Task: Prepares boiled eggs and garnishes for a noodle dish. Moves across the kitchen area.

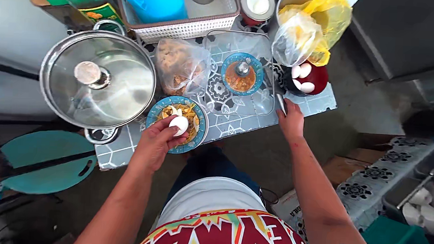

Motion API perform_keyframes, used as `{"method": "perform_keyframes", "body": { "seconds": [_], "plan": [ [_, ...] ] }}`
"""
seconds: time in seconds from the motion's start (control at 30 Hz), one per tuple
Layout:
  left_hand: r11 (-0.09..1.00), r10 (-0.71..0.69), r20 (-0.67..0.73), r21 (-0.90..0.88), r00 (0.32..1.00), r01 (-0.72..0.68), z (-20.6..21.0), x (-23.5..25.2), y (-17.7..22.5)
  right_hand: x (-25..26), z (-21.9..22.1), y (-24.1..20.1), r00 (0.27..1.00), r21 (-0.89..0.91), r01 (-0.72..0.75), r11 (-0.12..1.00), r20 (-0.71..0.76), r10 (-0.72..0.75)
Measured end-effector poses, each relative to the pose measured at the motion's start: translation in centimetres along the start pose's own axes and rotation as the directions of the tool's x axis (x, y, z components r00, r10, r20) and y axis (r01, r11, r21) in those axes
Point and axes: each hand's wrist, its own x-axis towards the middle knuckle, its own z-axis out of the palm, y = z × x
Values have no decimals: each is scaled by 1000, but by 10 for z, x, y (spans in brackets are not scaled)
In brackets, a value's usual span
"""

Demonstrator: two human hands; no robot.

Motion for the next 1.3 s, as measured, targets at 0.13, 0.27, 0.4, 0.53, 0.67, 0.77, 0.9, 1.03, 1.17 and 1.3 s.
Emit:
{"method": "perform_keyframes", "body": {
  "seconds": [0.13,0.27,0.4,0.53,0.67,0.77,0.9,1.03,1.17,1.3],
  "plan": [
    [987,82,-23,140,996,-78,5,3,-2,-9,-26,-39,979,49,185,982,-99,-179],
    [970,80,34,229,996,-86,9,4,1,-60,-23,-117,849,402,484,777,-3,-528],
    [938,94,152,317,984,-139,9,10,12,-69,16,-189,625,623,517,587,194,-756],
    [895,125,187,404,974,-192,1,21,31,-55,28,-225,576,646,485,589,271,-771],
    [823,160,214,510,964,-250,-6,35,37,-56,34,-235,642,671,397,626,285,-712],
    [740,176,230,610,957,-283,-6,41,32,-66,47,-236,711,649,357,672,277,-646],
    [710,127,270,647,954,-277,-7,42,29,-82,62,-231,716,455,577,678,118,-688],
    [706,78,310,654,948,-272,-10,40,31,-82,59,-223,691,500,575,648,128,-712],
    [607,157,401,681,903,-408,-17,40,34,-73,52,-217,667,599,530,600,142,-731],
    [332,342,546,692,765,-642,-24,41,26,-71,47,-215,589,475,701,532,35,-807]
  ]
}}
